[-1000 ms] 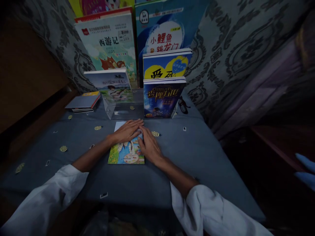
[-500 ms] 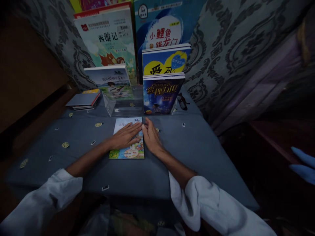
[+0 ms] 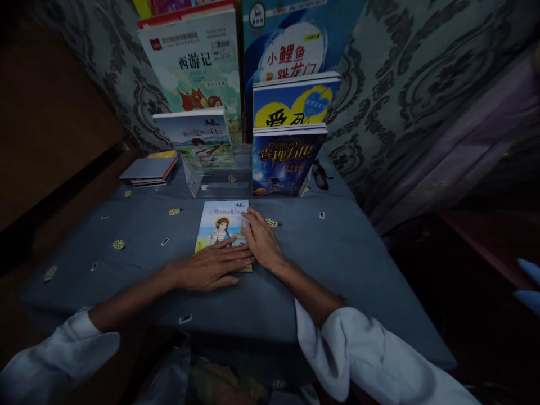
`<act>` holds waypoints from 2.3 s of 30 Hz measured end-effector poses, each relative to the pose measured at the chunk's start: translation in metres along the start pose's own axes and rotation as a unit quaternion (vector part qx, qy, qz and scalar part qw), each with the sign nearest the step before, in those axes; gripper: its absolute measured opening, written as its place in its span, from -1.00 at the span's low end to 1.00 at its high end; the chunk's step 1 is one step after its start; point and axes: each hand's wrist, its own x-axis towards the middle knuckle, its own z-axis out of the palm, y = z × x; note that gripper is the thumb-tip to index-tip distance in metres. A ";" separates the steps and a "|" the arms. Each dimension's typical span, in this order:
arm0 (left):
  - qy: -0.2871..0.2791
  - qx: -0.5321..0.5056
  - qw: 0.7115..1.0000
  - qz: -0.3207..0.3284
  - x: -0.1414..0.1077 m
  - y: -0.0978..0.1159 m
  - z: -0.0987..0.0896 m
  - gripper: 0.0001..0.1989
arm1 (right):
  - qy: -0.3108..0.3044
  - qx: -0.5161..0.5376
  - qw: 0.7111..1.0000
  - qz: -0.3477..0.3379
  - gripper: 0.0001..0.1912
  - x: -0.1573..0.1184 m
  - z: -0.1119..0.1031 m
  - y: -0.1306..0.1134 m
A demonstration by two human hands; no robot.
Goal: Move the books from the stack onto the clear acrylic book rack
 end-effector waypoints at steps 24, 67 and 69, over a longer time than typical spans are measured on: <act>0.118 0.003 0.968 -0.220 -0.068 -0.061 0.003 -0.46 | -0.085 -0.209 0.973 -0.042 -0.45 -0.005 0.006 -0.002; 0.220 -0.005 0.945 -0.242 -0.091 0.018 0.031 -0.56 | -0.185 -0.196 0.956 -0.113 -0.28 0.020 -0.004 0.021; 0.225 -0.002 0.942 -0.247 -0.091 0.018 0.032 -0.56 | -0.199 -0.190 0.954 -0.119 -0.25 0.008 -0.008 0.016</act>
